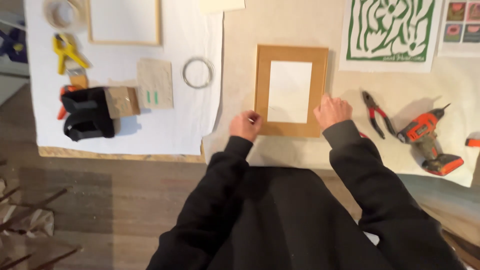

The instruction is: Attaching hanging wire to a picture frame using pliers.

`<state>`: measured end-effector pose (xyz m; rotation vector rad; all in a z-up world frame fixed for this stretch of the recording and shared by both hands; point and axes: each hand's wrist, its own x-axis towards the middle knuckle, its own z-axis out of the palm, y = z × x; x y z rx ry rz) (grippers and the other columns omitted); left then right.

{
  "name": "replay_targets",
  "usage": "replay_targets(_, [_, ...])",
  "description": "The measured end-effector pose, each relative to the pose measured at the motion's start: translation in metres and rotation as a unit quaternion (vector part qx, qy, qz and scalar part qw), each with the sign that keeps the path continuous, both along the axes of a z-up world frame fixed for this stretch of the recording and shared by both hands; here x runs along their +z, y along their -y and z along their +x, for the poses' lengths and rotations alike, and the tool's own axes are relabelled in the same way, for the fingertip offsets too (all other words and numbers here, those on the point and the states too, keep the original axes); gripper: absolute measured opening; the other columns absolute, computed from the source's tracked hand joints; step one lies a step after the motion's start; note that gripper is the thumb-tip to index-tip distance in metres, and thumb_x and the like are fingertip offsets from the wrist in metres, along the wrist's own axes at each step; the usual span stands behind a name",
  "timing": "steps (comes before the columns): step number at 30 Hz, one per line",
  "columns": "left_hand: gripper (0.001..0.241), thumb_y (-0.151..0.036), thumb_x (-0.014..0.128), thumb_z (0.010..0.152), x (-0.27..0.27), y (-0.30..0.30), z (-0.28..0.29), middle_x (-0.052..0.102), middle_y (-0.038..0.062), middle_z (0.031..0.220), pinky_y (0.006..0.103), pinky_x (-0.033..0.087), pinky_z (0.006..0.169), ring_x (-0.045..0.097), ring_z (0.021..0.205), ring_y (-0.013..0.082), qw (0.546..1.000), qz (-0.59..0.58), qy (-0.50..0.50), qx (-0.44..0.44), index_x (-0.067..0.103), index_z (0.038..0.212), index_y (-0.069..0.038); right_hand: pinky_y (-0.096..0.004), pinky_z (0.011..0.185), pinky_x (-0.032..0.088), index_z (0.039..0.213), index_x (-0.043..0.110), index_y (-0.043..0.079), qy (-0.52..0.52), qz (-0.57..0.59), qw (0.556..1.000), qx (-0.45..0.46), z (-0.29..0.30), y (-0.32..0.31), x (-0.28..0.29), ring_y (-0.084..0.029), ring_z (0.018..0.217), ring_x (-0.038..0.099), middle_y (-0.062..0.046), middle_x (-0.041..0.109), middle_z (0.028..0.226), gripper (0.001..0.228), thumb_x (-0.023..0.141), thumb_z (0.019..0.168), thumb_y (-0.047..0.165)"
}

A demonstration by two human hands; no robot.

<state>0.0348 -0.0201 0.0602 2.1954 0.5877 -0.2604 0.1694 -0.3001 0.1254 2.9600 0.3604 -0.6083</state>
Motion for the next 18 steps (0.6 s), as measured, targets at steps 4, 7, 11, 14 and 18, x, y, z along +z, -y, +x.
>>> replay_targets(4, [0.012,-0.040,0.079,0.088,0.062,0.014,0.020,0.082,-0.005,0.091,0.0388,0.065,0.083,0.082,0.089,0.0204,0.996,-0.083,0.037,-0.006,0.080,0.094,-0.029,-0.058,0.074,0.063,0.101,0.067,0.007,0.116,0.049,0.991,-0.035,0.048,-0.026,0.059,-0.049,0.086,0.079,-0.025,0.077,0.082,0.031,0.050,0.110,0.030])
replay_targets(7, [0.012,-0.038,0.081,0.091,0.096,0.010,0.032,0.082,-0.004,0.096,0.0351,0.066,0.077,0.081,0.091,0.0218,0.988,-0.118,0.100,0.004,0.082,0.100,-0.029,-0.052,0.079,0.061,0.102,0.065,0.016,0.227,0.204,0.951,-0.047,0.067,-0.028,0.098,-0.040,0.080,0.078,-0.008,0.076,0.075,0.013,0.066,0.106,0.029])
replay_targets(11, [0.016,-0.023,0.084,0.095,0.158,0.022,0.030,0.082,0.006,0.099,0.0342,0.069,0.068,0.082,0.089,0.0270,0.944,-0.272,0.185,0.031,0.083,0.109,-0.018,-0.032,0.064,0.061,0.107,0.071,0.008,0.210,0.502,0.836,-0.077,0.044,-0.037,0.139,-0.018,0.068,0.072,-0.007,0.076,0.079,0.006,0.076,0.109,0.010])
replay_targets(14, [0.025,-0.017,0.078,0.102,0.192,0.036,0.047,0.080,0.016,0.108,0.0383,0.070,0.072,0.080,0.096,0.0326,0.907,-0.339,0.249,0.031,0.077,0.125,-0.008,-0.032,0.071,0.063,0.110,0.076,0.002,0.193,0.571,0.796,-0.064,0.017,-0.047,0.160,-0.021,0.080,0.073,-0.013,0.078,0.092,0.005,0.080,0.108,0.005])
replay_targets(18, [0.039,-0.019,0.070,0.109,0.211,0.061,0.063,0.076,0.015,0.130,0.0422,0.067,0.091,0.076,0.119,0.0316,0.893,-0.372,0.253,-0.003,0.064,0.148,-0.012,-0.037,0.083,0.062,0.108,0.082,0.007,0.220,0.556,0.801,-0.020,-0.029,-0.049,0.164,-0.025,0.090,0.072,-0.010,0.075,0.098,0.010,0.086,0.100,0.003])
